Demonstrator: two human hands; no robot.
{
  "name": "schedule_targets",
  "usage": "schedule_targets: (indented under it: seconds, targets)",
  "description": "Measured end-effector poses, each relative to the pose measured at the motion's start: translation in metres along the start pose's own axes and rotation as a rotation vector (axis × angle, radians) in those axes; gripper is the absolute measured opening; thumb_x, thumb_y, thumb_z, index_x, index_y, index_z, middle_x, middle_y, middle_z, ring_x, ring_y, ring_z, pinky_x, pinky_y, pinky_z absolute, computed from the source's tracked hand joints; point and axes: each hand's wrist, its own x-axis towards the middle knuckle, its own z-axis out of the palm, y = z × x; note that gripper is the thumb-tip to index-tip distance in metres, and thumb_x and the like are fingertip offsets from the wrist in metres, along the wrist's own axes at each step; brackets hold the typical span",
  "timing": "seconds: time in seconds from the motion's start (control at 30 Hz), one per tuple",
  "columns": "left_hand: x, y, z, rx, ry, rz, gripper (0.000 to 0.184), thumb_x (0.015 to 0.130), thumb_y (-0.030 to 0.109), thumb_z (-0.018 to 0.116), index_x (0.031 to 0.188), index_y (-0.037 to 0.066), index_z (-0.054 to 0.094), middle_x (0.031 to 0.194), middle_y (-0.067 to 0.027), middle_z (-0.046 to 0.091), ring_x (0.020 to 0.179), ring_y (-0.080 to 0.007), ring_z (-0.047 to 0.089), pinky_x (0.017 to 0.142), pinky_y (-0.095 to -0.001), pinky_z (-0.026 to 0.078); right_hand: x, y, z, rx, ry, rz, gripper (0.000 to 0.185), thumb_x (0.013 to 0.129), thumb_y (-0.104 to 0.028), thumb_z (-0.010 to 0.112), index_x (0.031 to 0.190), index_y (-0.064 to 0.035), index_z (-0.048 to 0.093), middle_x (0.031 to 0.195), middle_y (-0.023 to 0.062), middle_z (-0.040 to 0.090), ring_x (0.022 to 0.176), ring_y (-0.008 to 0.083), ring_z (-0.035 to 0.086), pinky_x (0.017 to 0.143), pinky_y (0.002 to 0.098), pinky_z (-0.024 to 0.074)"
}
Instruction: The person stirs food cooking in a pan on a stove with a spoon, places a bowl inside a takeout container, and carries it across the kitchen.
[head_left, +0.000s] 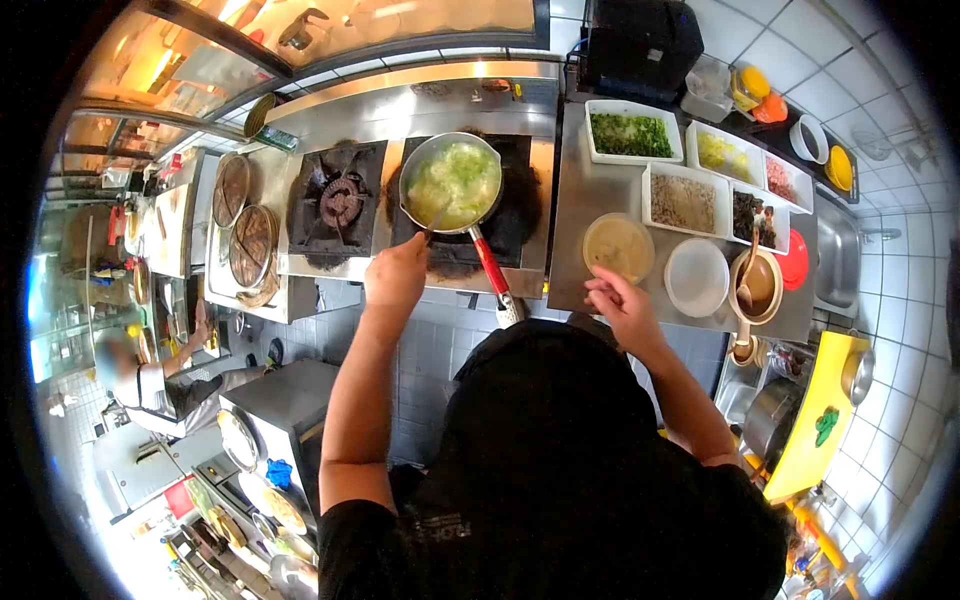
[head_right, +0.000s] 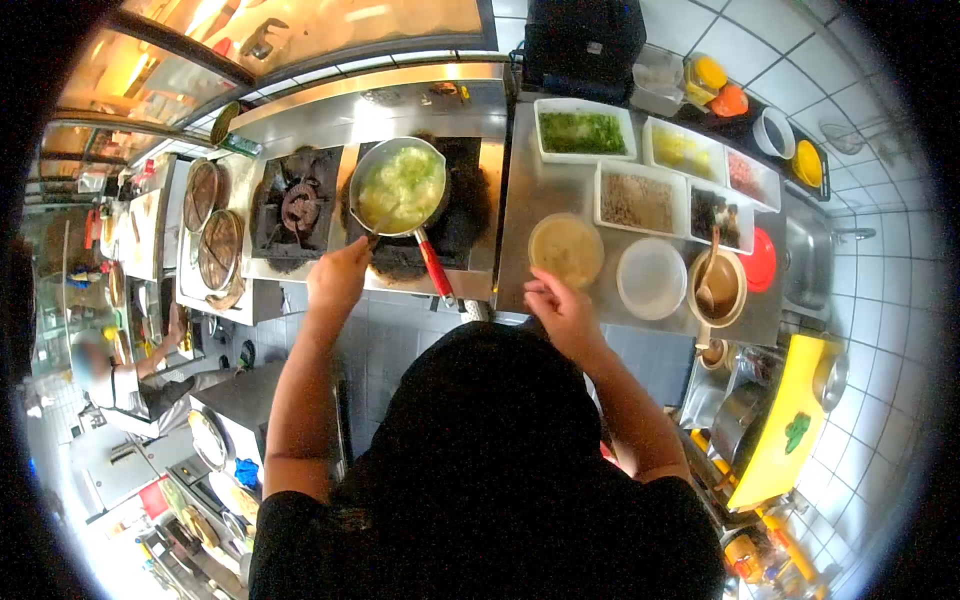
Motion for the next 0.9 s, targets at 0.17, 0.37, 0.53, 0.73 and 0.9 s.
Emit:
schedule_targets:
  seconds: [0.17, 0.37, 0.53, 0.73, 0.9]
  targets:
    - [-0.012, -0.021, -0.011, -0.048, 0.031, 0.043, 0.02, 0.098, 0.035, 0.056, 0.101, 0.018, 0.065, 0.088, -0.0176, 0.071, 0.086, -0.0423, 0.068, 0.074, -0.0538, 0.054, -0.031, 0.016, -0.038, 0.07, 0.137, 0.126, 0.038, 0.102, -0.012, 0.058, 0.138, 0.0, 0.055, 0.116, 0.0128, 0.069, 0.097, 0.0193, 0.07, 0.086, 0.0317, 0.0558]
    - [-0.004, -0.028, 0.001, 0.076, 0.041, -0.086, 0.024, 0.1, 0.038, 0.053, 0.103, 0.016, 0.064, 0.088, -0.0173, 0.072, 0.087, -0.0419, 0.069, 0.075, -0.0545, 0.054, -0.052, 0.024, -0.065, 0.075, 0.26, 0.138, 0.036, 0.104, -0.013, 0.056, 0.137, -0.0006, 0.055, 0.117, 0.0133, 0.068, 0.095, 0.0186, 0.069, 0.084, 0.0317, 0.0561]
    - [-0.005, -0.001, 0.01, 0.087, -0.027, -0.065, 0.027, 0.1, 0.04, 0.053, 0.113, 0.022, 0.07, 0.089, -0.0184, 0.073, 0.086, -0.041, 0.07, 0.075, -0.0528, 0.056, -0.056, 0.018, -0.072, 0.077, 0.301, 0.145, 0.034, 0.104, -0.014, 0.056, 0.135, 0.0007, 0.057, 0.115, 0.0134, 0.069, 0.093, 0.0186, 0.07, 0.083, 0.0312, 0.0566]
    - [-0.004, -0.016, 0.014, 0.08, 0.006, -0.148, 0.034, 0.099, 0.045, 0.055, 0.121, 0.025, 0.071, 0.095, -0.0168, 0.074, 0.09, -0.0397, 0.071, 0.079, -0.0514, 0.056, -0.06, 0.033, -0.082, 0.083, 0.337, 0.111, 0.033, 0.104, -0.013, 0.055, 0.133, 0.0016, 0.057, 0.113, 0.0129, 0.069, 0.092, 0.0181, 0.07, 0.083, 0.0315, 0.0572]
    - [-0.007, -0.033, 0.005, -0.05, 0.031, -0.024, 0.032, 0.101, 0.043, 0.05, 0.11, 0.023, 0.073, 0.091, -0.0196, 0.073, 0.086, -0.042, 0.07, 0.076, -0.053, 0.056, -0.058, 0.028, -0.085, 0.085, 0.375, 0.089, 0.032, 0.104, -0.011, 0.056, 0.133, 0.002, 0.057, 0.112, 0.0125, 0.069, 0.091, 0.0181, 0.07, 0.082, 0.0315, 0.0575]
